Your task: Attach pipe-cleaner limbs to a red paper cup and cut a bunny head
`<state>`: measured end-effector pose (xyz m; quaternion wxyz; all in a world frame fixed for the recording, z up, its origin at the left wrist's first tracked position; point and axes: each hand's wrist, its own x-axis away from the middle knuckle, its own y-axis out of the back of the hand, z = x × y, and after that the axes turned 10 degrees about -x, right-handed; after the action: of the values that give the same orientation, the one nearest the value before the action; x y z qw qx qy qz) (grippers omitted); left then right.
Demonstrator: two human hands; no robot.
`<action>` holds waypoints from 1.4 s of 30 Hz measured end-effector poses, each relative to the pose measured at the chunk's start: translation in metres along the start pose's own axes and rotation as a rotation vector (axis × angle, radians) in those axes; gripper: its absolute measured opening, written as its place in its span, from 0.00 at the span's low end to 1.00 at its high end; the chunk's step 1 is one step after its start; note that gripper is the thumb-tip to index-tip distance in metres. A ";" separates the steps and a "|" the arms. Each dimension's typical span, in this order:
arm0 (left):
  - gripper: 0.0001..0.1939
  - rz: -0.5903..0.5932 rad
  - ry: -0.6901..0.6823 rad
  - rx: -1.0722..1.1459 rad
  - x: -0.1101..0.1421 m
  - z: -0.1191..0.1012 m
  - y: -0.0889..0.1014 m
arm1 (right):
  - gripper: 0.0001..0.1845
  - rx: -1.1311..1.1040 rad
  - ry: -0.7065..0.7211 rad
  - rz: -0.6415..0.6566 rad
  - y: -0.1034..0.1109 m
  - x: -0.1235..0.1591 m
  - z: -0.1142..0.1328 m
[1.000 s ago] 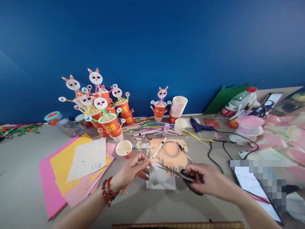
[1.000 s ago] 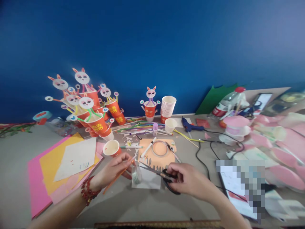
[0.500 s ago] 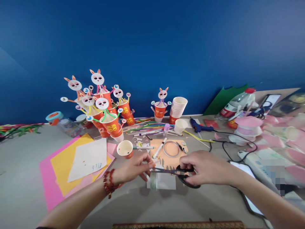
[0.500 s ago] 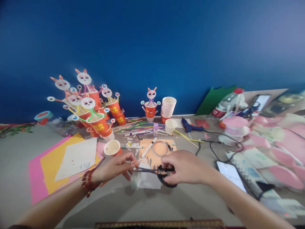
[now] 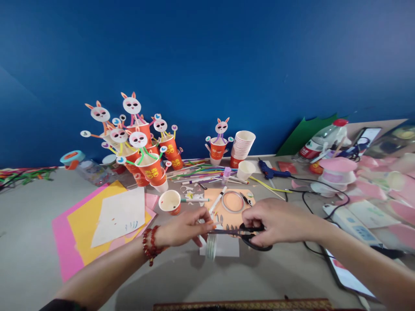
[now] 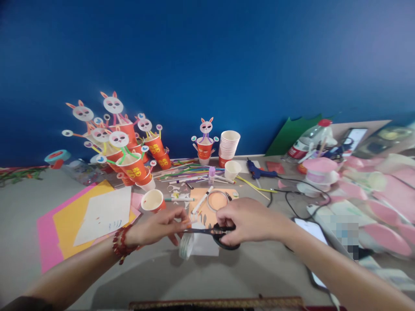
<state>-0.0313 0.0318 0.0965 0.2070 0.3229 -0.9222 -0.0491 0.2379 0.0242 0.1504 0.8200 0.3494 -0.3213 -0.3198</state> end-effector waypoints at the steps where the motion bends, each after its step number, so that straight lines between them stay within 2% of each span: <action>1: 0.20 -0.001 0.001 0.001 0.000 0.000 0.000 | 0.08 -0.002 0.006 0.000 0.000 0.000 0.000; 9: 0.19 0.015 -0.003 0.052 0.002 -0.003 -0.001 | 0.07 0.019 0.042 0.015 0.001 -0.003 -0.003; 14: 0.19 -0.052 0.011 0.155 0.000 0.006 -0.003 | 0.06 0.011 0.022 -0.055 -0.003 0.005 -0.008; 17: 0.19 -0.116 0.022 0.228 -0.001 0.011 -0.004 | 0.05 -0.117 -0.031 -0.084 -0.013 0.013 -0.018; 20: 0.18 -0.137 0.002 0.296 0.001 0.012 -0.004 | 0.03 -0.302 -0.106 -0.143 -0.034 0.021 -0.033; 22: 0.17 -0.145 -0.020 0.338 0.003 0.012 -0.004 | 0.03 -0.336 -0.175 -0.199 -0.055 0.026 -0.042; 25: 0.15 -0.219 -0.054 0.347 0.006 0.011 -0.005 | 0.06 -0.249 -0.287 -0.316 -0.094 0.031 -0.050; 28: 0.14 -0.264 -0.091 0.330 0.008 0.012 -0.007 | 0.08 -0.191 -0.335 -0.362 -0.131 0.033 -0.049; 30: 0.14 -0.268 -0.116 0.332 0.008 0.014 -0.009 | 0.07 -0.105 -0.317 -0.381 -0.150 0.032 -0.047; 32: 0.14 -0.275 -0.137 0.328 0.009 0.016 -0.010 | 0.10 -0.027 -0.289 -0.371 -0.158 0.032 -0.046; 35: 0.14 -0.294 -0.156 0.293 0.012 0.016 -0.012 | 0.13 -0.013 -0.256 -0.306 -0.150 0.033 -0.043; 38: 0.13 -0.316 -0.162 0.237 0.016 0.012 -0.016 | 0.05 -0.139 -0.162 -0.270 -0.127 0.031 -0.031; 39: 0.13 -0.325 -0.164 0.218 0.018 0.010 -0.017 | 0.02 -0.204 -0.107 -0.325 -0.120 0.028 -0.025; 42: 0.12 -0.365 -0.176 0.160 0.020 0.007 -0.023 | 0.05 -0.395 0.068 -0.621 -0.108 0.012 -0.002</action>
<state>-0.0351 0.0009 0.0923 0.0870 0.4943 -0.8640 -0.0407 0.2140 -0.0437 0.0690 0.7458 0.2754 -0.1046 -0.5975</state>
